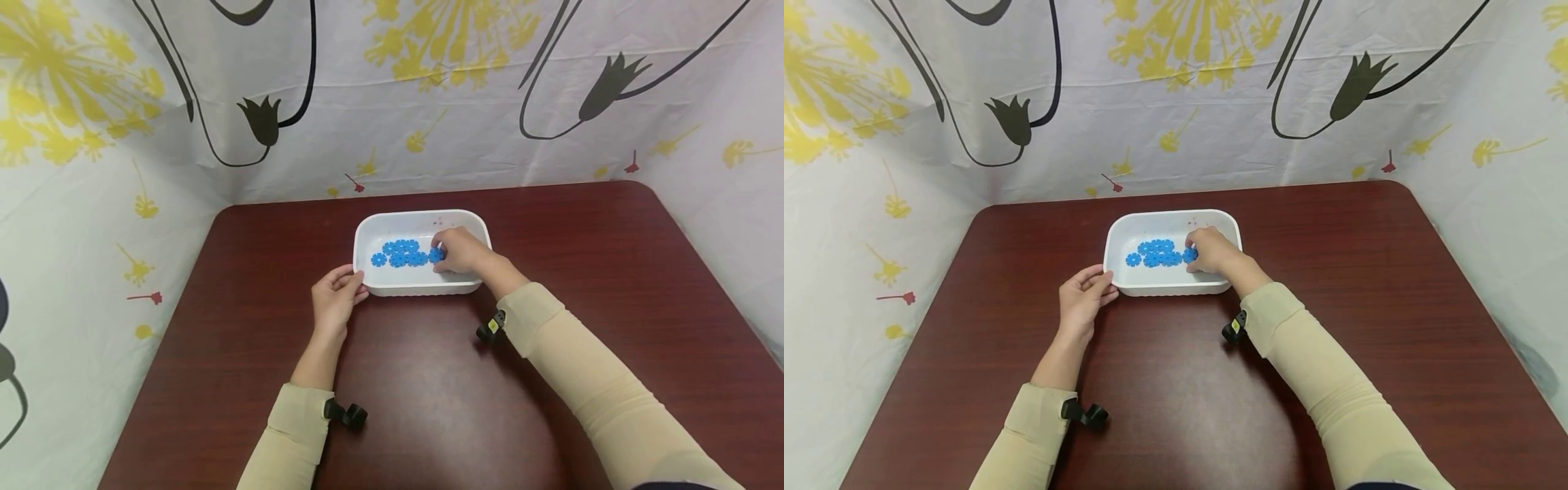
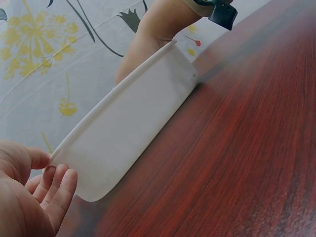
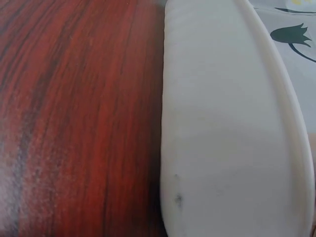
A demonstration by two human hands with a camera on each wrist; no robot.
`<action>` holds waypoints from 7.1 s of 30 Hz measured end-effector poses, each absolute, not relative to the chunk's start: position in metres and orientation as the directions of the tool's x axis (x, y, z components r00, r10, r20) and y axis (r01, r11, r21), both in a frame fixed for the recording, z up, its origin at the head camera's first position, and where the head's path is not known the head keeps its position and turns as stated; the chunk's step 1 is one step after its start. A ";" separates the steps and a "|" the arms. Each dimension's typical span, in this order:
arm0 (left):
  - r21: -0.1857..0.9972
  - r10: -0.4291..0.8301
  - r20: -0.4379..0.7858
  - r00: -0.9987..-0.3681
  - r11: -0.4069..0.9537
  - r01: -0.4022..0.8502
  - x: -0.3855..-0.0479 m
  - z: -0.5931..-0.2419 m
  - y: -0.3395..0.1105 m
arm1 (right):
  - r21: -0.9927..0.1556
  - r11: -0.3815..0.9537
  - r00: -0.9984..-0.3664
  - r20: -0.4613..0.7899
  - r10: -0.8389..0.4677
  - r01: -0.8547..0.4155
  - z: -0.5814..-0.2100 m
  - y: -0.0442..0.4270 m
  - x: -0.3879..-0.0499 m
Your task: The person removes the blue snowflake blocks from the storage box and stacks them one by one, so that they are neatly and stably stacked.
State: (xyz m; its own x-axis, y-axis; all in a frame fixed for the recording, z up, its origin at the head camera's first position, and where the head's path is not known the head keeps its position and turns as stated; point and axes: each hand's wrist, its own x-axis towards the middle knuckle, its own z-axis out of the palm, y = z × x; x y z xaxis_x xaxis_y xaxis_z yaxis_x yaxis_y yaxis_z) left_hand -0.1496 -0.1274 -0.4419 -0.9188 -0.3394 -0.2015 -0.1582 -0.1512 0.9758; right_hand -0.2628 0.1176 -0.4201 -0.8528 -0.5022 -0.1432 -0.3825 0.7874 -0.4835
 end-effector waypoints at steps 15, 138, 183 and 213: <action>0.976 -0.346 -0.197 -0.917 -0.162 -0.149 -0.149 -0.443 -0.126 | -0.459 0.780 -0.838 -0.124 -0.531 -0.426 -0.418 0.120 -0.258; 0.968 -0.367 -0.215 -0.905 -0.201 -0.148 -0.148 -0.443 -0.128 | -0.600 0.690 -0.915 0.268 -0.303 -0.405 -0.437 0.238 -0.261; 0.967 -0.361 -0.216 -0.907 -0.206 -0.148 -0.149 -0.444 -0.130 | -0.746 0.536 -0.904 0.209 -0.374 -0.394 -0.418 0.114 -0.266; 0.971 -0.340 -0.208 -0.917 -0.183 -0.153 -0.149 -0.445 -0.131 | -0.595 0.676 -0.830 -0.026 -0.556 -0.434 -0.439 0.085 -0.268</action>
